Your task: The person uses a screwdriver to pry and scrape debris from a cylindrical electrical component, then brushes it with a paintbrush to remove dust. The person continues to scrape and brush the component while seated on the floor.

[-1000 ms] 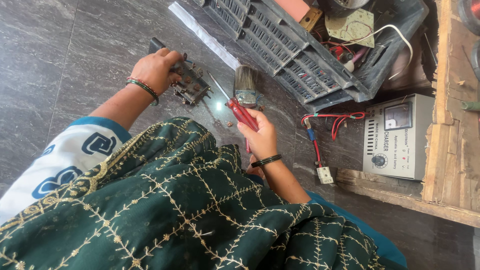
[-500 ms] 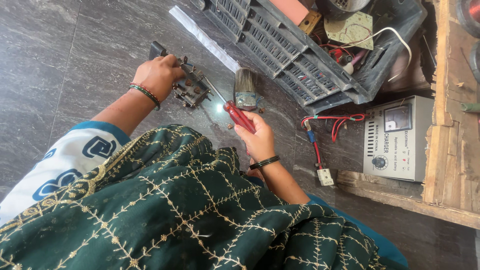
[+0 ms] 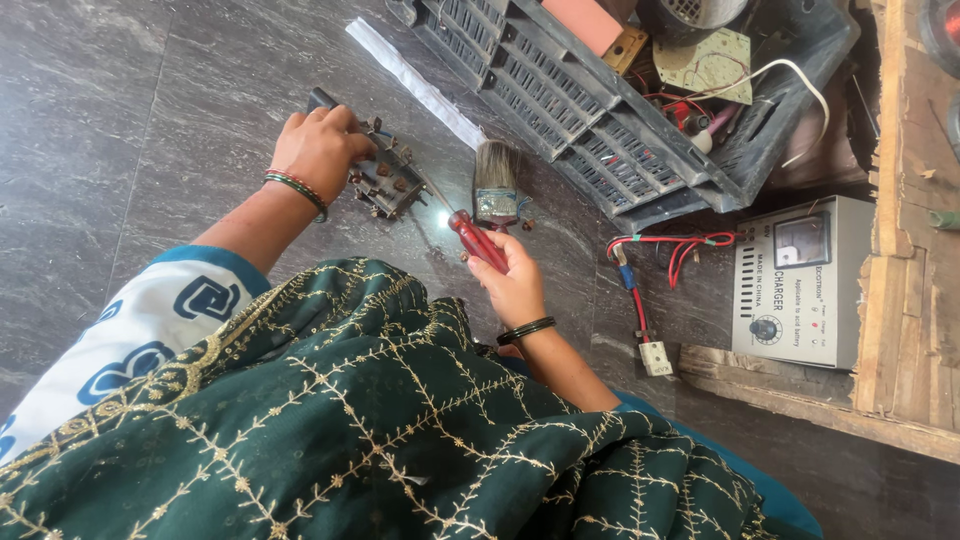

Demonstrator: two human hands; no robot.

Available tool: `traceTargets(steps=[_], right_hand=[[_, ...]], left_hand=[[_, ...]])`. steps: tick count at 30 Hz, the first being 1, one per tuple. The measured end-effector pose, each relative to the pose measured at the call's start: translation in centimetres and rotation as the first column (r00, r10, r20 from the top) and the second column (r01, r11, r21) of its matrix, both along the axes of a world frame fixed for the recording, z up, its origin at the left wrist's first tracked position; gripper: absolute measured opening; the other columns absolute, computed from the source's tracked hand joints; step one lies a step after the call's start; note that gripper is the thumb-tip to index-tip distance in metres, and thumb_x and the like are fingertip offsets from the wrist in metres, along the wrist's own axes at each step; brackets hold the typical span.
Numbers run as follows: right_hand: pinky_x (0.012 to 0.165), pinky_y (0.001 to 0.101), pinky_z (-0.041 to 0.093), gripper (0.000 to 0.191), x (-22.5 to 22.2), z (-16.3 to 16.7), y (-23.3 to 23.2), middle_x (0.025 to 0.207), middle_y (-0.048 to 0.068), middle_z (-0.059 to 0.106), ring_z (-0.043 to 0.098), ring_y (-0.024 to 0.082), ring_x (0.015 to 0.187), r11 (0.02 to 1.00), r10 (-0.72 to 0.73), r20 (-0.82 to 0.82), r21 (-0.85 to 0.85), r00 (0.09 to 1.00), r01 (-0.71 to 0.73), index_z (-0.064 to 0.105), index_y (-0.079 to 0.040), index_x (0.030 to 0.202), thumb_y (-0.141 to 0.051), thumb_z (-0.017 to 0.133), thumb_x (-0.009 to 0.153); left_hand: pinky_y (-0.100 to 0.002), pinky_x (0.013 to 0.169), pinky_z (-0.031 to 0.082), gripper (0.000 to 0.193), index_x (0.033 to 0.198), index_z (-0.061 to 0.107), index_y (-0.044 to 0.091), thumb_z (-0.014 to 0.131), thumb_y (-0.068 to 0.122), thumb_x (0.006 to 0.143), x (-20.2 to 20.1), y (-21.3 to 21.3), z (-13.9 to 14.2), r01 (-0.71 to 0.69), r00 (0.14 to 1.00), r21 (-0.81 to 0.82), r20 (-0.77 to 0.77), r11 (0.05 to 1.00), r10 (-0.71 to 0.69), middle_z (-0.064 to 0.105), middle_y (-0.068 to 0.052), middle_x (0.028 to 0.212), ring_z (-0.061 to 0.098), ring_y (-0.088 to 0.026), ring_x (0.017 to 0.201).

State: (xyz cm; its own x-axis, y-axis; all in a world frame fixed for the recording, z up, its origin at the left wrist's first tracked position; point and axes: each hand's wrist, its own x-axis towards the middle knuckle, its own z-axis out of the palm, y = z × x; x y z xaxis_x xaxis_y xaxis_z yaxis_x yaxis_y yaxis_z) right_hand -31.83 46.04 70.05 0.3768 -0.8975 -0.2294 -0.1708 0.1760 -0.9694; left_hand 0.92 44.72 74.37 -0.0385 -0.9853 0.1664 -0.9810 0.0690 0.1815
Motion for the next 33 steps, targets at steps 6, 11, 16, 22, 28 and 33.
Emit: traceTargets(steps=[6,11,16,22,28,33], right_hand=[[0.059,0.0234,0.049,0.046,-0.5,-1.9,-0.5,0.095,0.005,0.070,0.060,0.006,0.069,0.990,-0.142,-0.089,0.007,0.986,0.143,0.060,-0.004,0.133,-0.011,0.073,0.089],[0.078,0.0399,0.051,0.059,-0.3,-3.5,-0.8,0.114,0.018,0.067,0.064,0.029,0.092,0.964,-0.011,-0.405,-0.248,0.914,-0.098,0.052,-0.005,0.141,-0.016,0.072,0.086],[0.100,0.0459,0.047,0.039,2.7,-1.0,-4.7,0.122,0.020,0.066,0.061,0.040,0.115,0.721,-0.040,-0.489,-0.617,0.871,-0.314,0.064,-0.006,0.125,-0.019,0.072,0.090],[0.094,0.0433,0.049,0.018,10.9,3.1,-8.4,0.108,0.009,0.070,0.063,0.032,0.105,0.625,0.011,-0.415,-0.707,0.910,-0.330,0.074,-0.011,0.104,-0.025,0.073,0.092],[0.084,0.0452,0.049,0.024,14.1,3.6,-7.5,0.095,0.009,0.068,0.062,0.032,0.094,0.637,-0.064,-0.488,-0.691,0.870,-0.341,0.074,-0.011,0.088,-0.035,0.079,0.087],[0.084,0.0450,0.050,0.024,14.5,3.0,-7.3,0.093,0.007,0.067,0.063,0.031,0.092,0.686,-0.114,-0.432,-0.686,0.895,-0.244,0.072,-0.011,0.087,-0.034,0.075,0.095]], left_hand=[[-0.040,0.092,0.046,0.016,0.106,0.077,0.022,0.071,0.018,0.092,-0.2,-0.7,-0.7,0.012,0.995,0.022,0.094,1.000,-0.014,0.065,-0.002,0.111,0.062,-0.022,0.113],[-0.047,0.095,0.048,0.036,0.120,0.073,0.017,0.077,0.016,0.084,0.6,-0.5,-1.5,-0.148,0.985,0.076,-0.081,0.986,0.154,0.065,-0.007,0.120,0.060,-0.030,0.118],[-0.045,0.104,0.048,0.042,0.124,0.071,0.016,0.076,0.011,0.083,0.5,0.6,-1.9,-0.127,0.962,0.245,-0.208,0.961,0.180,0.060,-0.006,0.139,0.056,-0.034,0.123],[-0.044,0.109,0.045,0.060,0.139,0.060,0.012,0.077,0.014,0.081,-1.5,1.9,-1.3,-0.076,0.981,0.226,-0.159,0.971,0.114,0.051,-0.005,0.150,0.045,-0.034,0.137],[-0.044,0.109,0.045,0.065,0.146,0.053,0.015,0.074,0.016,0.084,-2.6,2.1,-0.3,-0.069,0.983,0.253,-0.146,0.965,0.109,0.046,-0.003,0.155,0.040,-0.031,0.143],[-0.046,0.108,0.044,0.067,0.148,0.051,0.016,0.073,0.014,0.085,-2.9,2.2,-0.2,-0.068,0.982,0.286,-0.149,0.956,0.114,0.044,-0.002,0.157,0.037,-0.029,0.145]])
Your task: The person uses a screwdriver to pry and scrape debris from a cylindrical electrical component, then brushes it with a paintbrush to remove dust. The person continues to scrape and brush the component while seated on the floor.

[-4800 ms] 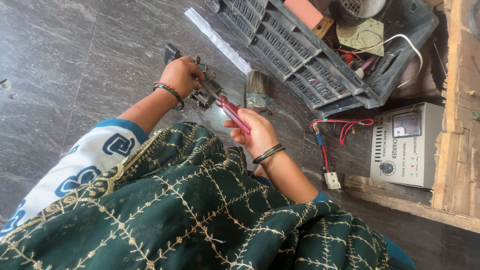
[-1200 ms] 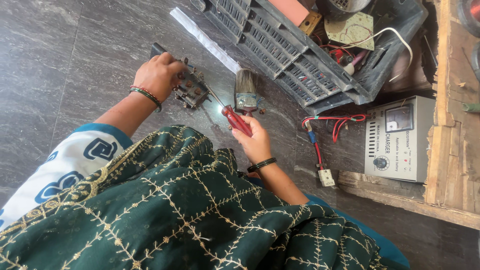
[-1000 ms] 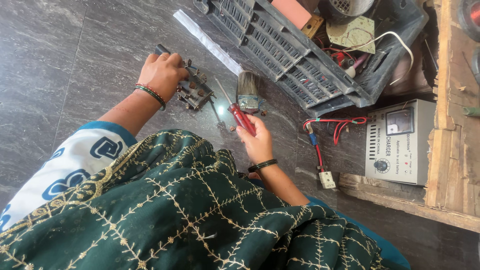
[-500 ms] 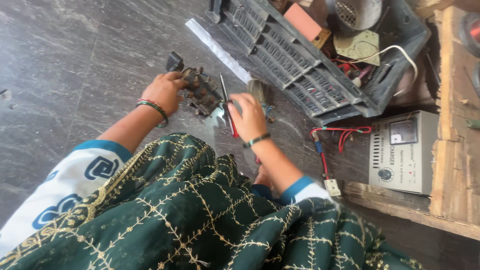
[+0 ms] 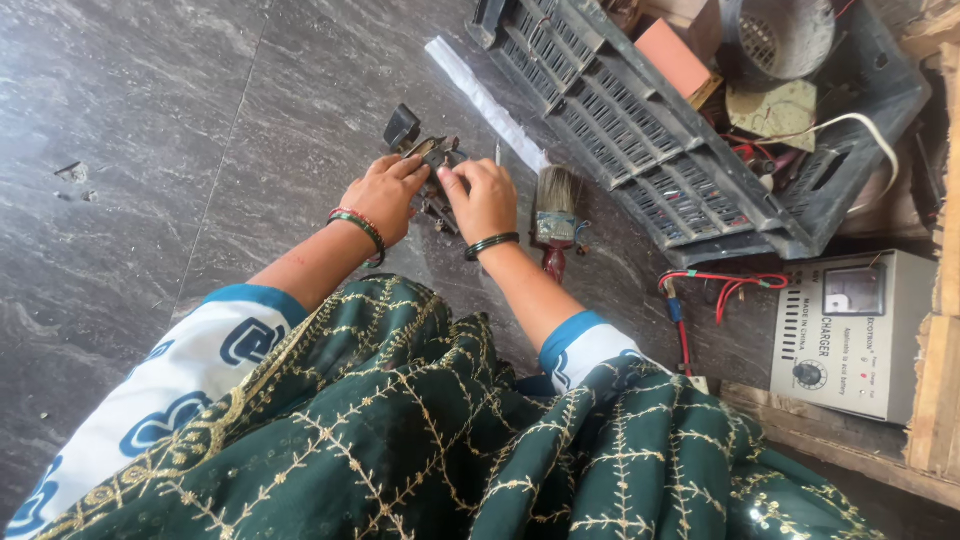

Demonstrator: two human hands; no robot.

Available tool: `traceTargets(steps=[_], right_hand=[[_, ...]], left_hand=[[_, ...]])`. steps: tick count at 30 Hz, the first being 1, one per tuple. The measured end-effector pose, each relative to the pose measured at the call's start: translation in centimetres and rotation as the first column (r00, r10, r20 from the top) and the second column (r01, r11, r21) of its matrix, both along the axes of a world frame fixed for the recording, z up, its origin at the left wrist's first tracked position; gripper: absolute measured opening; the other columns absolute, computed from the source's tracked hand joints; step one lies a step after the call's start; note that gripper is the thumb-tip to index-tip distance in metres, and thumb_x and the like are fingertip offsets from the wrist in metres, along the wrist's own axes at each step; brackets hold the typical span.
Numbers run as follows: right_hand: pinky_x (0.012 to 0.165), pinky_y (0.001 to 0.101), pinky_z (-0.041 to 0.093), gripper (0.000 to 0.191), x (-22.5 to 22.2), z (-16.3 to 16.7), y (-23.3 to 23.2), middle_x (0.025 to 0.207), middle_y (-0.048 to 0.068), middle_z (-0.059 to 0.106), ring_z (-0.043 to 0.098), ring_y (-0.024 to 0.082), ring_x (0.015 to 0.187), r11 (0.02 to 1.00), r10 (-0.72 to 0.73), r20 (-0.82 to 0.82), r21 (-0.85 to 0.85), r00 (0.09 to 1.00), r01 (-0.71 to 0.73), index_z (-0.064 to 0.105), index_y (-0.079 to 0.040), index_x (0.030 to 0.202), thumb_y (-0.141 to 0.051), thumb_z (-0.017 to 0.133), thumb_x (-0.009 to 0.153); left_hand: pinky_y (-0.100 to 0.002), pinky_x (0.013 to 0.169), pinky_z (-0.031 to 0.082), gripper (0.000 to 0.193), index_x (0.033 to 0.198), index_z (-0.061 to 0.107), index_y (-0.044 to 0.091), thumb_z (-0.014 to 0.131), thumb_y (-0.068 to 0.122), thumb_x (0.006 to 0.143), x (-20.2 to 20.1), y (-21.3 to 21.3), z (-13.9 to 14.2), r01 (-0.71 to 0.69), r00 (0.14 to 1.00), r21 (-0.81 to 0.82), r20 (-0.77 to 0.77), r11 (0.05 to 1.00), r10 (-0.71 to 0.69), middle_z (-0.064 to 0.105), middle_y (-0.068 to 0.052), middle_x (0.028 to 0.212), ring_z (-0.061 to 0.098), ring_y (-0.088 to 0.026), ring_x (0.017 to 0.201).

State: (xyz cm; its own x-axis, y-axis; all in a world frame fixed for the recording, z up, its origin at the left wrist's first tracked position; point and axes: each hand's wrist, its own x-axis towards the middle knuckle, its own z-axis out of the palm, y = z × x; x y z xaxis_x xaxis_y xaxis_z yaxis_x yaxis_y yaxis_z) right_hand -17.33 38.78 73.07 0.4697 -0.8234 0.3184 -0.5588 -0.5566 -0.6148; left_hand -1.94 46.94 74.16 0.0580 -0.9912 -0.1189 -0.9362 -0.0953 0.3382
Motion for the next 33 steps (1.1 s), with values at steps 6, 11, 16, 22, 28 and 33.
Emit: traceTargets(steps=[6,11,16,22,28,33], right_hand=[[0.086,0.0456,0.047,0.014,0.4,0.5,0.1,0.094,0.005,0.067,0.063,0.031,0.095,0.990,0.013,-0.015,-0.143,1.000,-0.015,0.071,-0.013,0.084,-0.025,0.079,0.086],[0.086,0.0450,0.047,0.018,0.5,1.1,-0.1,0.093,0.006,0.067,0.062,0.031,0.094,0.999,0.010,-0.029,-0.036,1.000,-0.012,0.068,-0.011,0.087,-0.023,0.080,0.081],[0.085,0.0449,0.047,0.019,0.7,1.1,-0.1,0.093,0.007,0.067,0.062,0.032,0.094,0.998,-0.009,-0.028,0.060,1.000,0.011,0.069,-0.012,0.086,-0.026,0.081,0.087],[0.090,0.0461,0.046,0.011,1.1,1.8,0.2,0.100,0.007,0.066,0.061,0.031,0.101,0.990,0.056,-0.125,-0.123,0.991,-0.072,0.068,-0.012,0.088,-0.020,0.075,0.085],[0.086,0.0475,0.045,0.025,1.2,2.4,0.1,0.095,0.008,0.064,0.060,0.032,0.096,0.999,-0.014,-0.102,0.038,0.995,0.018,0.064,-0.009,0.084,-0.028,0.081,0.085],[0.090,0.0457,0.047,0.022,1.4,1.9,0.6,0.100,0.007,0.064,0.060,0.031,0.100,0.998,-0.019,-0.006,-0.068,1.000,0.018,0.062,-0.010,0.080,-0.022,0.079,0.087]], left_hand=[[-0.046,0.108,0.045,0.068,0.149,0.050,0.017,0.073,0.018,0.085,0.0,-0.1,-0.2,-0.010,1.000,0.007,0.008,1.000,0.010,0.044,-0.002,0.157,0.038,-0.028,0.145],[-0.045,0.108,0.045,0.067,0.148,0.051,0.017,0.074,0.019,0.085,0.1,-0.2,-0.3,0.006,1.000,0.009,0.016,1.000,-0.006,0.044,-0.002,0.156,0.038,-0.028,0.144],[-0.046,0.108,0.045,0.067,0.148,0.052,0.017,0.074,0.018,0.085,0.3,-0.1,-0.3,0.004,1.000,0.005,0.017,1.000,-0.004,0.044,-0.002,0.157,0.039,-0.027,0.144],[-0.048,0.107,0.045,0.068,0.148,0.052,0.018,0.075,0.019,0.084,0.4,-0.1,-0.1,0.005,1.000,0.010,0.012,1.000,-0.005,0.044,-0.001,0.157,0.039,-0.027,0.145],[-0.049,0.108,0.044,0.070,0.149,0.049,0.018,0.075,0.020,0.084,0.4,-0.1,0.1,0.003,1.000,0.037,0.022,0.999,-0.004,0.042,-0.001,0.158,0.037,-0.027,0.145],[-0.049,0.108,0.044,0.069,0.149,0.049,0.019,0.075,0.018,0.085,0.3,0.1,0.3,-0.006,1.000,0.030,0.021,1.000,0.006,0.041,-0.001,0.159,0.035,-0.026,0.147]])
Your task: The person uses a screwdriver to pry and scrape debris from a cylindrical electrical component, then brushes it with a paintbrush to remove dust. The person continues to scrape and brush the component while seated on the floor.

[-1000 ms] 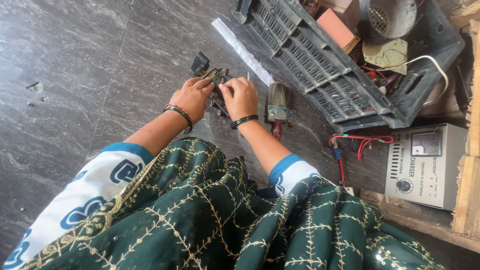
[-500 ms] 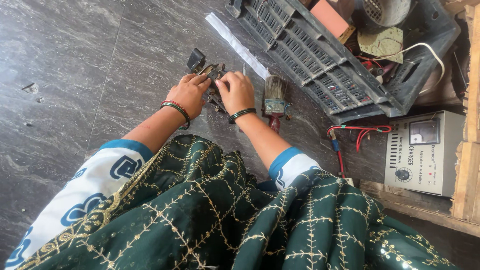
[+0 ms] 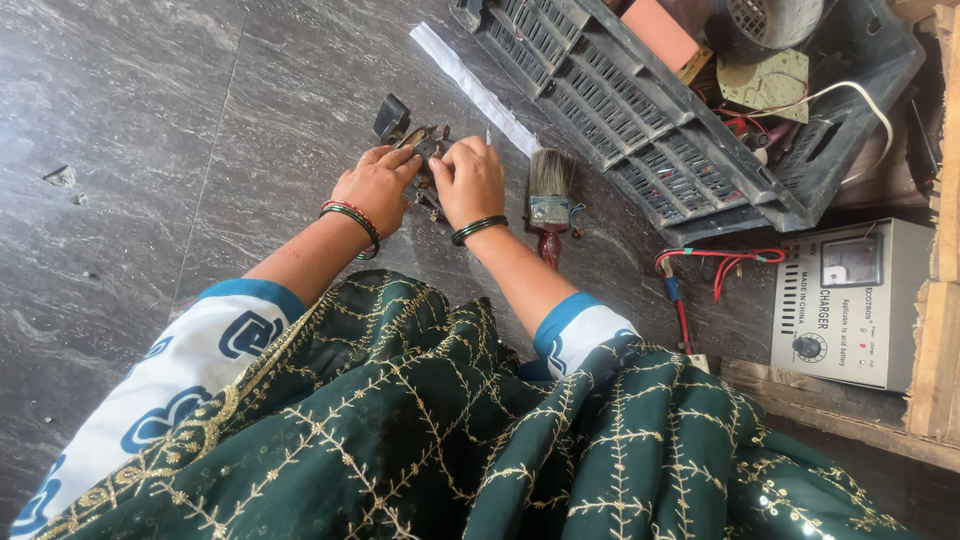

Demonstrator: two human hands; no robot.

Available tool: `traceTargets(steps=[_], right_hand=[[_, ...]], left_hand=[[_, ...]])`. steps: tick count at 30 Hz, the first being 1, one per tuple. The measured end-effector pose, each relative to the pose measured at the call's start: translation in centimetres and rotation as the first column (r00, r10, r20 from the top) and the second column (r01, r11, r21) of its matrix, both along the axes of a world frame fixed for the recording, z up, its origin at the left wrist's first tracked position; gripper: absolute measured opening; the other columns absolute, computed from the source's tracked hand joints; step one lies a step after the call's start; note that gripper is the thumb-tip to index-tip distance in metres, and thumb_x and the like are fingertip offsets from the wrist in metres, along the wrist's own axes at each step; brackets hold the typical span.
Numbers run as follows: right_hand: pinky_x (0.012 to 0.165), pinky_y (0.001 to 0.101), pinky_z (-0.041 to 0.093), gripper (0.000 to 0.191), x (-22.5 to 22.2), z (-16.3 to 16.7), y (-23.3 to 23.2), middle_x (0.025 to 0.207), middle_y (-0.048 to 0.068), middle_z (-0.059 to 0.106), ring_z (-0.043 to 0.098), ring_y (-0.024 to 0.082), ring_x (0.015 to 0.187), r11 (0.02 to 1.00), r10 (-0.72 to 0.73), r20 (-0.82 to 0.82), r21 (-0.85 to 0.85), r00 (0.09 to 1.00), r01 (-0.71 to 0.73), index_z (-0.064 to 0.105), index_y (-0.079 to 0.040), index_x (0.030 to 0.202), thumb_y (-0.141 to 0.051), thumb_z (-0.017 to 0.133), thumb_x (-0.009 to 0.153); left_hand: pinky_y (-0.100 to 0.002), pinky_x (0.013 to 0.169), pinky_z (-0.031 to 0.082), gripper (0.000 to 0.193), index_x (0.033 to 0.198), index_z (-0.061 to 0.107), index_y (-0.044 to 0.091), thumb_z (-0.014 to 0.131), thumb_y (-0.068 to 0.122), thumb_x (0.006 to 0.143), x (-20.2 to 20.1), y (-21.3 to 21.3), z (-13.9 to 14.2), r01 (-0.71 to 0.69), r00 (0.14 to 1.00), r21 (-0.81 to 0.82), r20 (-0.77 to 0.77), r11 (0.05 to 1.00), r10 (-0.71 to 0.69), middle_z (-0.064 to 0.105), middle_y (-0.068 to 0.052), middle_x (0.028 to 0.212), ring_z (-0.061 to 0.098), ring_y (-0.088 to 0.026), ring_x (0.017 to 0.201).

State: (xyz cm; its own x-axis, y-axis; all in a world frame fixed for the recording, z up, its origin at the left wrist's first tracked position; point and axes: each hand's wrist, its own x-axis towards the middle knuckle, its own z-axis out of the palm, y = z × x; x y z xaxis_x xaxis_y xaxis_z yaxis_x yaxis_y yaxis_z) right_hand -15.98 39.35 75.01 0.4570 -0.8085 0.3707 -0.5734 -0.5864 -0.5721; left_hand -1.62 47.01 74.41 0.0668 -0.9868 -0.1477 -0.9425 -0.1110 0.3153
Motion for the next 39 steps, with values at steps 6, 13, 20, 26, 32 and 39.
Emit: traceTargets(steps=[6,13,20,26,32,39], right_hand=[[0.088,0.0461,0.046,0.018,-0.31,-0.28,-0.02,0.100,0.005,0.066,0.061,0.030,0.100,0.998,0.018,0.020,-0.057,1.000,-0.016,0.065,-0.011,0.080,-0.021,0.080,0.079],[0.087,0.0451,0.045,0.021,-0.26,-0.46,-0.08,0.095,0.004,0.064,0.060,0.029,0.099,0.998,-0.038,-0.030,0.047,0.999,0.040,0.070,-0.014,0.078,-0.028,0.084,0.084],[0.088,0.0470,0.044,0.016,0.06,-0.25,-0.15,0.101,0.003,0.062,0.059,0.028,0.104,0.998,0.020,-0.080,-0.051,0.997,-0.024,0.067,-0.013,0.085,-0.020,0.080,0.079],[0.087,0.0476,0.043,0.022,-0.10,-0.20,0.08,0.097,0.004,0.061,0.059,0.029,0.100,0.999,-0.028,-0.063,0.039,0.998,0.030,0.066,-0.014,0.085,-0.029,0.082,0.087],[0.088,0.0457,0.044,0.016,-0.25,-0.27,0.01,0.100,0.003,0.062,0.059,0.028,0.102,0.997,0.038,-0.134,-0.065,0.990,-0.047,0.065,-0.013,0.085,-0.025,0.077,0.085],[0.084,0.0454,0.043,0.025,-0.27,-0.18,0.01,0.091,0.004,0.061,0.059,0.028,0.095,0.997,-0.028,-0.040,0.076,0.999,0.031,0.066,-0.013,0.078,-0.032,0.082,0.085]], left_hand=[[-0.050,0.107,0.044,0.070,0.151,0.048,0.019,0.074,0.018,0.085,0.00,0.11,0.08,-0.001,1.000,0.019,-0.022,1.000,0.001,0.041,0.000,0.158,0.034,-0.026,0.147],[-0.050,0.108,0.044,0.072,0.151,0.047,0.020,0.075,0.018,0.085,0.16,0.15,0.04,0.002,1.000,0.029,-0.010,1.000,-0.001,0.040,0.000,0.160,0.035,-0.026,0.147],[-0.051,0.108,0.044,0.072,0.151,0.046,0.020,0.075,0.019,0.086,0.27,0.02,0.09,0.004,1.000,0.044,0.006,0.999,-0.004,0.039,0.001,0.159,0.034,-0.026,0.147],[-0.051,0.108,0.043,0.071,0.151,0.047,0.020,0.075,0.020,0.086,0.27,0.19,0.19,-0.006,1.000,0.048,0.002,0.999,0.006,0.039,0.001,0.159,0.034,-0.026,0.147],[-0.051,0.108,0.043,0.072,0.151,0.046,0.020,0.075,0.018,0.085,0.26,0.17,0.35,0.006,1.000,0.044,0.007,0.999,-0.006,0.040,0.000,0.159,0.034,-0.026,0.147],[-0.051,0.108,0.044,0.074,0.151,0.046,0.021,0.075,0.017,0.084,0.21,0.19,0.32,0.000,1.000,0.041,0.005,0.999,0.000,0.039,0.000,0.159,0.034,-0.026,0.147]])
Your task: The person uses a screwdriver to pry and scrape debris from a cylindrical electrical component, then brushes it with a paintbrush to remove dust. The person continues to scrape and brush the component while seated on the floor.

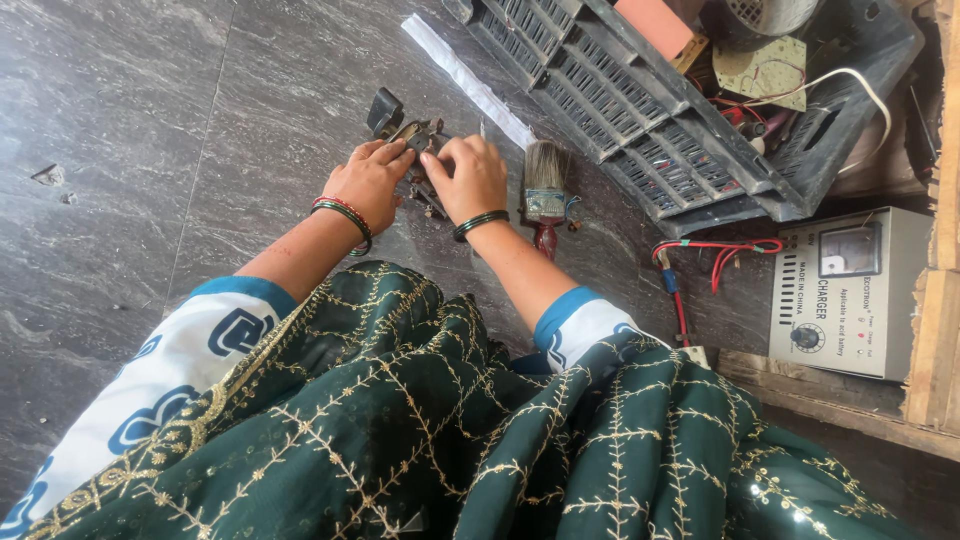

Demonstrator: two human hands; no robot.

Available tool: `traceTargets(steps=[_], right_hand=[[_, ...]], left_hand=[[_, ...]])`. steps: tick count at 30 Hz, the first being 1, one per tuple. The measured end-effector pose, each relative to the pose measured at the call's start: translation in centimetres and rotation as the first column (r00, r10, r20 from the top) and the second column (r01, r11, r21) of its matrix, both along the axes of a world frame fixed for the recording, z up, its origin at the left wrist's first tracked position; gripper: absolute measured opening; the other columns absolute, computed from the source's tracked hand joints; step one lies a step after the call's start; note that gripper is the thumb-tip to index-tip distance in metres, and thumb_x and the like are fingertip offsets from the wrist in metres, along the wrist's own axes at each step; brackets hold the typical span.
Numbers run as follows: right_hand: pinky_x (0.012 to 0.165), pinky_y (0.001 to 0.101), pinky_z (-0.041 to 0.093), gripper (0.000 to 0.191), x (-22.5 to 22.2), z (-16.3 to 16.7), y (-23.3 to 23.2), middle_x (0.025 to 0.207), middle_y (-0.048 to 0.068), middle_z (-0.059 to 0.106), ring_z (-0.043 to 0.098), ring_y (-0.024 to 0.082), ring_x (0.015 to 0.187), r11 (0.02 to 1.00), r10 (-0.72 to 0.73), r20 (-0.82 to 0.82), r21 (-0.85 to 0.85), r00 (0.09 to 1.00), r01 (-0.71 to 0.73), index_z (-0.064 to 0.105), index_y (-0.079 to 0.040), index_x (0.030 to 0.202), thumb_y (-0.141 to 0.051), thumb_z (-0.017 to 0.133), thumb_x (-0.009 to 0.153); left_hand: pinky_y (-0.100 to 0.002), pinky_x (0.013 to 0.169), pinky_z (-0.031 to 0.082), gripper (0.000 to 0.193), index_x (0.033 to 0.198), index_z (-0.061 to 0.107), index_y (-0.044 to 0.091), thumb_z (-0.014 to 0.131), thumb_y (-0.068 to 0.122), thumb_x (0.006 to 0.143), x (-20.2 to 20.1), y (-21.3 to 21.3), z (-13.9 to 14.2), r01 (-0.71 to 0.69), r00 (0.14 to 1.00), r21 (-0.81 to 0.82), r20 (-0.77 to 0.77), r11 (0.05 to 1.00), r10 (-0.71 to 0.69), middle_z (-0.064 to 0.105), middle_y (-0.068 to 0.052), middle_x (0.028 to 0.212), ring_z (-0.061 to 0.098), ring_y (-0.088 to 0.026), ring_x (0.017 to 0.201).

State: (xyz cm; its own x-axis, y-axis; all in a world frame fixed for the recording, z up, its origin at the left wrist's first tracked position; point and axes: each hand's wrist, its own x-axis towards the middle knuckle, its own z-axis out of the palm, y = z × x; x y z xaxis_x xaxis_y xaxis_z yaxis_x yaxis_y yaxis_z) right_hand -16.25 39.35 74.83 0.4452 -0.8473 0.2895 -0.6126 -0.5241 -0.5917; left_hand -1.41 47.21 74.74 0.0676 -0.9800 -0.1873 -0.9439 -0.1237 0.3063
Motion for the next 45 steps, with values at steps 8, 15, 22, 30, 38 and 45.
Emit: traceTargets(steps=[8,15,22,30,38,45], right_hand=[[0.084,0.0454,0.043,0.020,-0.5,0.2,-0.2,0.093,0.003,0.064,0.059,0.028,0.095,0.988,0.082,-0.077,-0.122,0.994,-0.091,0.069,-0.013,0.077,-0.029,0.082,0.081],[0.088,0.0428,0.048,0.017,0.2,-0.1,0.2,0.093,0.004,0.064,0.060,0.028,0.097,0.995,-0.025,0.072,0.098,0.997,0.018,0.070,-0.014,0.081,-0.027,0.078,0.088],[0.087,0.0454,0.046,0.012,0.3,0.2,0.8,0.097,0.005,0.063,0.061,0.028,0.098,0.988,0.101,-0.046,-0.117,0.994,-0.105,0.065,-0.012,0.089,-0.018,0.072,0.082],[0.091,0.0455,0.047,0.016,0.3,0.6,0.5,0.097,0.006,0.063,0.060,0.030,0.099,0.994,0.052,-0.024,-0.097,0.998,-0.054,0.069,-0.013,0.086,-0.028,0.073,0.092],[0.085,0.0459,0.046,0.022,0.0,0.6,0.0,0.093,0.005,0.063,0.060,0.030,0.095,1.000,0.026,-0.009,-0.015,1.000,-0.026,0.068,-0.013,0.081,-0.032,0.079,0.085],[0.090,0.0442,0.046,0.015,-0.2,0.3,-0.3,0.097,0.002,0.063,0.060,0.027,0.101,0.966,0.138,-0.158,-0.197,0.978,-0.168,0.066,-0.015,0.084,-0.025,0.075,0.088]], left_hand=[[-0.052,0.108,0.043,0.072,0.151,0.047,0.020,0.075,0.017,0.085,0.1,0.2,-0.1,0.013,1.000,-0.004,0.002,1.000,-0.013,0.039,0.000,0.159,0.034,-0.027,0.147],[-0.052,0.108,0.043,0.072,0.151,0.047,0.020,0.076,0.017,0.084,0.1,0.2,0.0,0.001,1.000,0.007,0.006,1.000,-0.001,0.040,0.001,0.159,0.035,-0.026,0.146],[-0.050,0.108,0.044,0.074,0.150,0.048,0.019,0.077,0.019,0.083,0.1,0.1,0.1,0.012,1.000,-0.018,0.009,1.000,-0.012,0.040,0.000,0.159,0.036,-0.028,0.146],[-0.051,0.108,0.044,0.071,0.150,0.048,0.019,0.077,0.017,0.084,0.2,0.0,0.8,0.003,1.000,0.005,0.002,1.000,-0.003,0.040,0.000,0.159,0.035,-0.028,0.147],[-0.046,0.112,0.044,0.059,0.141,0.061,0.013,0.077,0.015,0.084,1.4,-0.3,0.2,-0.143,0.971,-0.199,-0.217,0.969,0.099,0.055,-0.010,0.149,0.050,-0.034,0.137],[-0.039,0.096,0.056,0.061,0.132,0.058,0.001,0.082,0.030,0.084,1.9,-2.2,-1.1,-0.552,0.477,0.239,-0.695,0.799,0.538,0.071,-0.020,0.125,0.071,-0.030,0.114]])
